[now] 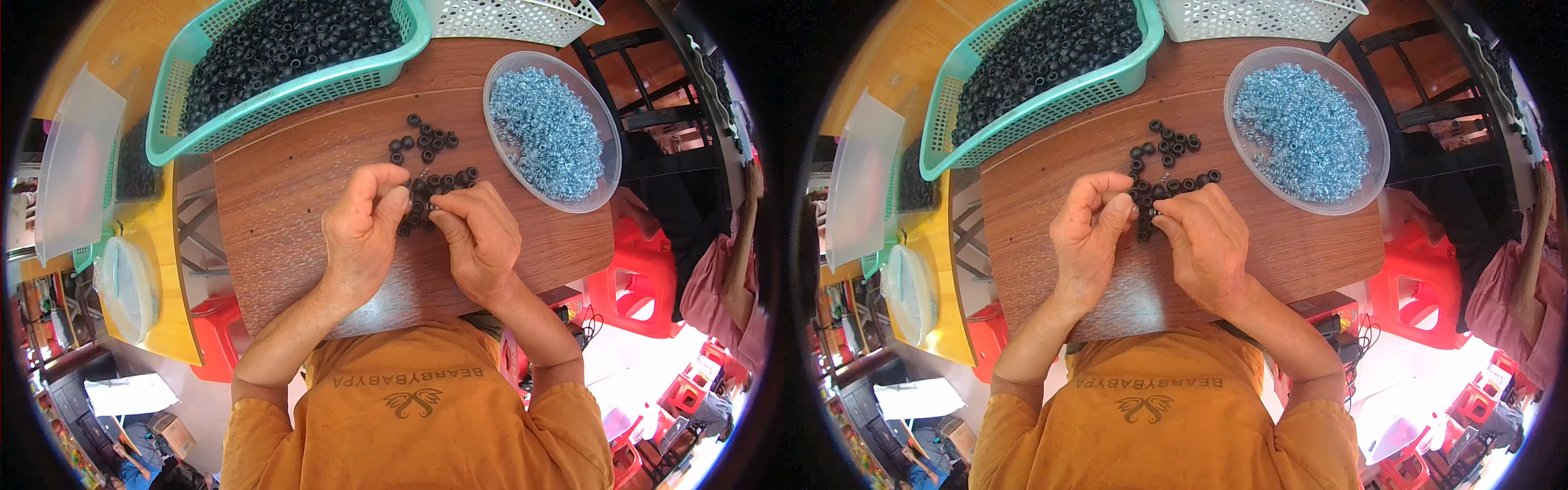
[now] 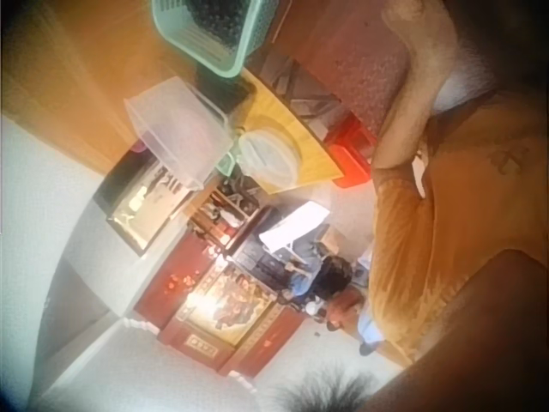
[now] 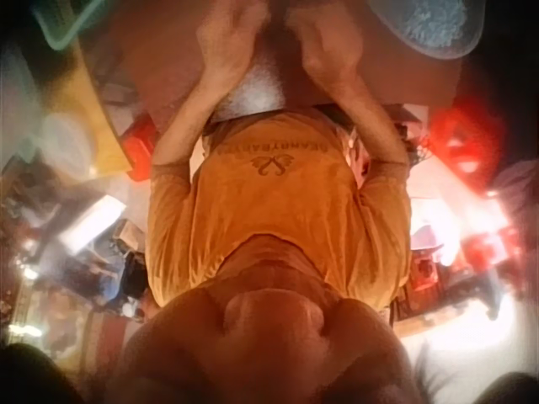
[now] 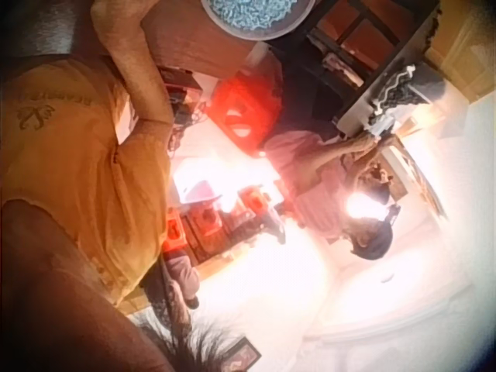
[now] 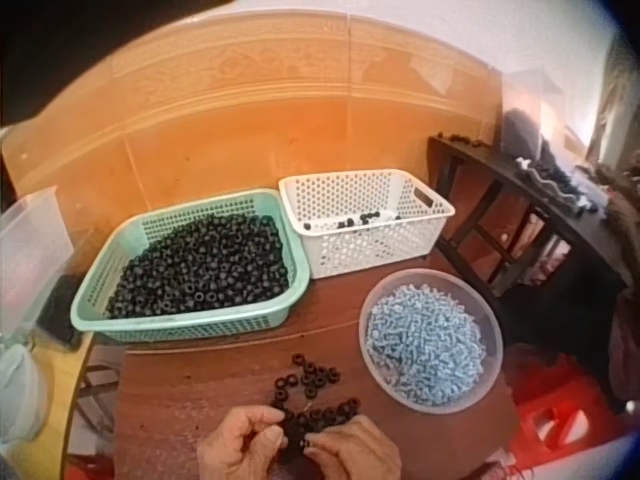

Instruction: The person assembles small components by picking up plastic rings and springs and inserting the springs into the rings by hand, placing the assembled pieces on the table.

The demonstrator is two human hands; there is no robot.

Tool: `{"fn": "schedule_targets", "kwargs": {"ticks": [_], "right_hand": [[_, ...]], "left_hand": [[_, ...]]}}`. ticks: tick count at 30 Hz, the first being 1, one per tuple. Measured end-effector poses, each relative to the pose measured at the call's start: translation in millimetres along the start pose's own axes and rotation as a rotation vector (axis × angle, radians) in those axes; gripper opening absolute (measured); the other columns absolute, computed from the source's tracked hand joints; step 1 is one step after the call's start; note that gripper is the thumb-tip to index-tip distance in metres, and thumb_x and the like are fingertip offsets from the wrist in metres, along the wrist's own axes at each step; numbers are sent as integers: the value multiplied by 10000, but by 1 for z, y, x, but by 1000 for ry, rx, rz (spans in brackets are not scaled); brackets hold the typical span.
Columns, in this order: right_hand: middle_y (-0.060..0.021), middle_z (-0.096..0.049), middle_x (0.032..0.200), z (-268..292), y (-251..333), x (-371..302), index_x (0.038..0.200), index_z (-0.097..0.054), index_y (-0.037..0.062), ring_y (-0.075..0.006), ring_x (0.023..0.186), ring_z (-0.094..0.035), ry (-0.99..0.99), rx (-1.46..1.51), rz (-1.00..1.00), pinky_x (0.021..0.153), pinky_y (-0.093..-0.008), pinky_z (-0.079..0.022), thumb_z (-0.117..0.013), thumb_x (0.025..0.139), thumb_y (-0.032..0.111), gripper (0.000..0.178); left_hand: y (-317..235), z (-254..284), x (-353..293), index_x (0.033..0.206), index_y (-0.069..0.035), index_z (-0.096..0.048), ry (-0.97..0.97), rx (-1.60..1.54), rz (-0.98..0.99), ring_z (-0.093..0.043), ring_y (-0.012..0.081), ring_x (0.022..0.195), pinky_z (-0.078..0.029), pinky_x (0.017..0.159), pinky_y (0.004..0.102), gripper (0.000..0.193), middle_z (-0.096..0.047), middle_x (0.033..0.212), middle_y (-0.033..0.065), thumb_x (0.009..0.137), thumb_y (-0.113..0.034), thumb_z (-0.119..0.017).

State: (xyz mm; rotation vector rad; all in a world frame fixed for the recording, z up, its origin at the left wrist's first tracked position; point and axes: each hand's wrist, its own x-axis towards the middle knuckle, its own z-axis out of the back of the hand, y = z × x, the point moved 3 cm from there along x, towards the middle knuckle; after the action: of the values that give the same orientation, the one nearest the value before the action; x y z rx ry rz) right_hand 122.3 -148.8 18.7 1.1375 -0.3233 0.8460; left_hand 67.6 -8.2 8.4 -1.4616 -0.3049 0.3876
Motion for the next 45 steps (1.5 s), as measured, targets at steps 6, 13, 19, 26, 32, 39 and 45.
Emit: {"fn": "schedule_targets", "kwargs": {"ticks": [6, 13, 19, 26, 32, 39, 45], "right_hand": [[-110, -581, 734, 7, -10, -4, 848, -628, -3, -252, 666, -553, 2, 42, -203, 570, -327, -435, -685, 710, -49, 157], [-104, -577, 728, 7, -18, -4, 854, -635, -1, -241, 675, -553, -6, 118, -318, 592, -306, -436, -668, 745, -34, 118], [-69, -584, 760, 4, -16, -6, 888, -641, -21, -135, 704, -548, 32, 354, -548, 619, -266, -436, -635, 809, -27, 79], [-72, -599, 794, 3, -4, -7, 916, -649, -20, -127, 742, -564, 92, 487, -622, 658, -248, -447, -609, 833, -22, 93], [-88, -600, 789, 3, 1, -5, 917, -647, -12, -146, 732, -573, 91, 377, -558, 649, -260, -451, -632, 817, -9, 101], [-81, -589, 763, 0, 8, -1, 870, -634, -4, -166, 696, -560, 123, 335, -444, 611, -277, -438, -649, 809, 10, 65], [-79, -581, 756, -6, 8, -7, 856, -617, -9, -166, 687, -550, 128, 388, -496, 610, -279, -435, -630, 823, 14, 42]], "left_hand": [[-6, -11, 35, 963, -49, -600, -43, 493, -537, -599, 253, 741, -464, 660, 347, 245, -630, 819, 90, 745, 61, -621], [-17, -12, 34, 927, -40, -616, -31, 567, -709, -577, 261, 737, -443, 654, 359, 253, -630, 813, 83, 698, 64, -646], [-27, -10, 7, 901, -35, -637, 45, 389, -586, -580, 256, 707, -450, 612, 334, 291, -627, 795, 87, 637, 64, -707], [-25, -6, -1, 917, -32, -628, 15, 408, -713, -588, 228, 692, -465, 612, 298, 279, -618, 786, 87, 666, 60, -709], [-9, 2, -7, 1087, 16, -556, 78, -136, -116, -585, 104, 860, -481, 765, 221, 272, -624, 951, 65, 832, 21, -650], [-11, 4, -13, 1068, 17, -560, 73, -172, -107, -580, 97, 858, -470, 768, 210, 259, -619, 918, 55, 826, 34, -651], [-7, 6, -15, 1034, -5, -581, 63, -277, -15, -548, 69, 798, -460, 733, 198, 214, -600, 887, 15, 835, -16, -660]]}}
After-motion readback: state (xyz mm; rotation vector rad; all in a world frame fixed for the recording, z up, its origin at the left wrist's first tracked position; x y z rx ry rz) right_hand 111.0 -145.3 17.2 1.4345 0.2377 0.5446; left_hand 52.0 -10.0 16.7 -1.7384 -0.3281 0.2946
